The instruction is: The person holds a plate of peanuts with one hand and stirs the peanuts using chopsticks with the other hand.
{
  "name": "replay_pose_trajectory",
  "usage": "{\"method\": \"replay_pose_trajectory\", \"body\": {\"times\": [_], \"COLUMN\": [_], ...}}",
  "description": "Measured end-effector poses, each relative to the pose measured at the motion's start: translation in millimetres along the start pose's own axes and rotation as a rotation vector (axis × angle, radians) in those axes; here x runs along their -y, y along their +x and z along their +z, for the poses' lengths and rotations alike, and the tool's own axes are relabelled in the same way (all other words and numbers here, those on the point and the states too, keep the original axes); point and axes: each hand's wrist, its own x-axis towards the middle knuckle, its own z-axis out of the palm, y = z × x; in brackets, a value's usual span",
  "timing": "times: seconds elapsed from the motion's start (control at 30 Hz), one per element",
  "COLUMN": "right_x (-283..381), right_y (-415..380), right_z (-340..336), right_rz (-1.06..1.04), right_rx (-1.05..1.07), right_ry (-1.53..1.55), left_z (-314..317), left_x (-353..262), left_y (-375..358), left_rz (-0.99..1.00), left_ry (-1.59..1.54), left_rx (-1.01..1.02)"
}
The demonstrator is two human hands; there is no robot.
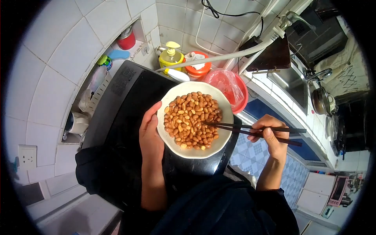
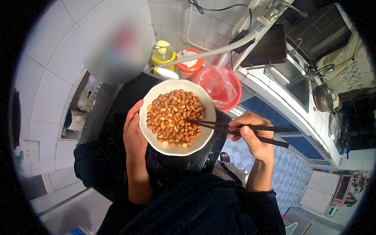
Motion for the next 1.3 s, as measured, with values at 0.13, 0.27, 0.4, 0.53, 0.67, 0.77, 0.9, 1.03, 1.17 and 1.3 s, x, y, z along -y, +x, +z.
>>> {"method": "replay_pose_trajectory", "body": {"times": [0.13,0.27,0.4,0.53,0.67,0.77,0.9,1.03,1.17,1.3], "right_x": [2,1,-2,-5,-13,-26,-45,-39,-27,-13], "right_y": [1,2,2,0,-2,-1,1,-3,-3,5], "right_z": [0,3,5,-2,-16,-29,-42,-40,-25,-14], "right_rz": [-0.002,0.020,-0.004,-0.038,-0.175,-0.236,-0.233,-0.128,0.006,0.041], "right_rx": [0.060,0.091,0.055,-0.005,-0.115,-0.321,-0.466,-0.280,-0.027,0.051], "right_ry": [-0.065,-0.105,-0.056,0.040,0.112,0.234,0.325,0.271,0.155,0.057], "left_z": [-1,-2,-1,-1,3,1,2,4,2,1], "left_x": [2,2,1,1,-2,0,0,-2,1,-1], "left_y": [1,1,0,1,-1,0,0,-2,-1,-1], "left_rz": [0.005,0.001,0.006,0.004,-0.013,-0.003,-0.004,-0.005,-0.010,-0.005], "left_ry": [0.004,-0.005,-0.003,-0.009,0.029,0.008,0.023,0.038,0.032,0.031], "left_rx": [0.006,0.007,0.014,0.013,-0.025,-0.005,-0.010,-0.010,-0.004,-0.007]}}
